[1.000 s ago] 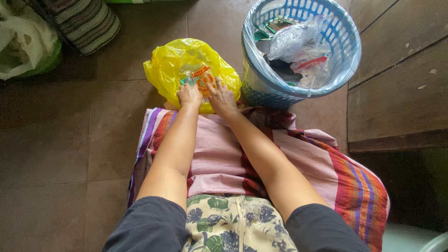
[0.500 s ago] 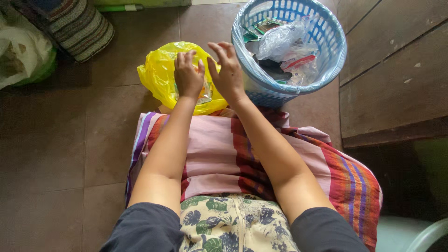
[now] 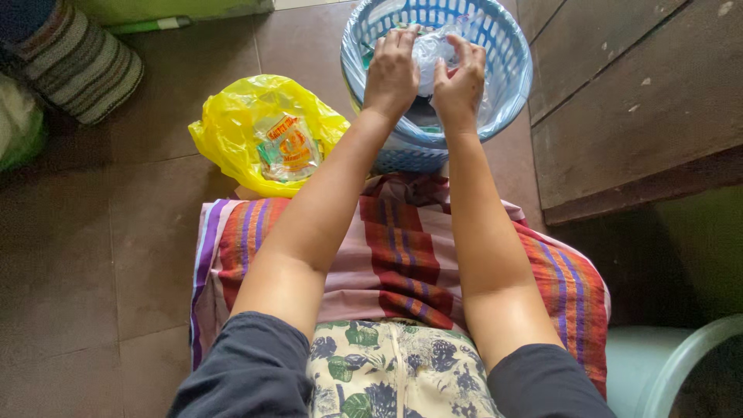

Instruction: The person sits on a mat on the floor and sorts small packaged items from a blue basket into a yellow plastic bag. They handle various packets and a small bottle one by one, placing them into the bag.

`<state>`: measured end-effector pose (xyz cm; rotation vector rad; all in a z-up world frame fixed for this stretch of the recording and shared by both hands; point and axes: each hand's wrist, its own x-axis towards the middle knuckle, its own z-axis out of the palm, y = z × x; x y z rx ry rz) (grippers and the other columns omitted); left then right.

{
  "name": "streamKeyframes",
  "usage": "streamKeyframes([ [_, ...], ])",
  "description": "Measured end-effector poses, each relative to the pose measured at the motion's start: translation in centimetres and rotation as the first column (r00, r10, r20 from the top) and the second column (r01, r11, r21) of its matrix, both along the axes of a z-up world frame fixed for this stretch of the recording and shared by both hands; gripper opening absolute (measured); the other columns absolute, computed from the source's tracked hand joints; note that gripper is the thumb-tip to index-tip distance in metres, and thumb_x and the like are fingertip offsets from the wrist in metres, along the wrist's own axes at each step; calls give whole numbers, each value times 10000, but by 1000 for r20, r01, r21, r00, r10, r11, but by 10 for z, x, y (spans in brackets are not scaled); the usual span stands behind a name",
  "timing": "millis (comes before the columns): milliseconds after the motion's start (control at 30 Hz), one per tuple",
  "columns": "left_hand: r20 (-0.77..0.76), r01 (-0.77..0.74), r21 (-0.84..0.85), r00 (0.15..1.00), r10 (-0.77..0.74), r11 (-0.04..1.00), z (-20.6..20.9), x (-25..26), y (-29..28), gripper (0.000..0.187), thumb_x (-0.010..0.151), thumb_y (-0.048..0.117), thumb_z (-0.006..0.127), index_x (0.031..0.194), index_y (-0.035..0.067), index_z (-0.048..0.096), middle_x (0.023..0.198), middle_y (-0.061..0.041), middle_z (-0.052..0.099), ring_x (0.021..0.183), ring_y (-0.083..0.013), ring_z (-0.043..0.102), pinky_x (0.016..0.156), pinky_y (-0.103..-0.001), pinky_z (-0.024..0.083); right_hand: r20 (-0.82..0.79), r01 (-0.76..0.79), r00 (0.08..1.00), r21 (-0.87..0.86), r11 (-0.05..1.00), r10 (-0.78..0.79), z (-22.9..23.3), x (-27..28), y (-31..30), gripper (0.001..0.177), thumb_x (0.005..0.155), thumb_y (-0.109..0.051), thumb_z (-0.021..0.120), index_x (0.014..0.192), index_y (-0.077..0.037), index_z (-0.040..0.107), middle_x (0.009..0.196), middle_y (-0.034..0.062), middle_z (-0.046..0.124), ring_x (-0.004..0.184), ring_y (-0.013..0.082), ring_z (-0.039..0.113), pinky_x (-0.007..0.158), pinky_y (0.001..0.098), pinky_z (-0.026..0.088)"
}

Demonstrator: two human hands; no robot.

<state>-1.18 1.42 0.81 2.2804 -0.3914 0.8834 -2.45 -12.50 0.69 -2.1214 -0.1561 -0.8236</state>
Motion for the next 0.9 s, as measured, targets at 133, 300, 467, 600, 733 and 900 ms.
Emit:
streamKeyframes([
  [133,-87,-26,24,996,28,999,-19,13,-7,608,861,100,672,1433,69,467,1266,-175,617,1149,-376,612,997,-446,511,53,24,999,-276,961,-10,-9,9,-3,617,812,-234,820,1358,-36,614,1275,183,571,1054,340,627,945,449,518],
  [300,-218,58,-113,973,-82,992,-26,15,-2,634,912,9,552,1520,120,412,1361,-194,608,1115,-394,665,959,-475,544,-122,-113,990,-389,914,71,-21,10,4,560,753,-254,824,1263,-80,672,1384,258,521,1165,485,541,958,527,471],
  [467,-133,80,-130,986,-97,988,-22,13,-2,594,941,51,573,1510,137,424,1333,-156,656,1174,-368,675,996,-453,551,-325,-98,946,-283,954,0,-26,18,-3,182,953,-209,699,1079,-79,688,1148,189,716,1099,386,679,988,466,523],
  [600,-60,102,-86,992,-107,991,-19,9,-2,598,968,187,675,1509,127,426,1329,-171,652,1219,-378,655,1032,-456,527,-199,11,980,-48,999,-20,-29,27,-12,195,919,-69,615,1113,-56,625,1049,194,743,1019,387,714,873,467,542],
  [733,-64,154,-76,985,-159,985,-11,4,-1,727,940,384,782,1504,108,417,1322,-178,660,1236,-357,656,1060,-442,535,34,-17,999,120,993,13,-34,31,-18,326,919,76,517,1210,-66,552,1118,188,733,1031,361,734,886,451,558],
  [900,-138,199,-16,970,-200,980,1,-2,0,899,811,475,877,1472,74,418,1310,-226,652,1180,-384,648,971,-453,535,-3,-48,999,390,920,54,-31,29,-23,333,959,95,503,1237,-86,472,1101,147,663,917,244,711,818,394,579],
])
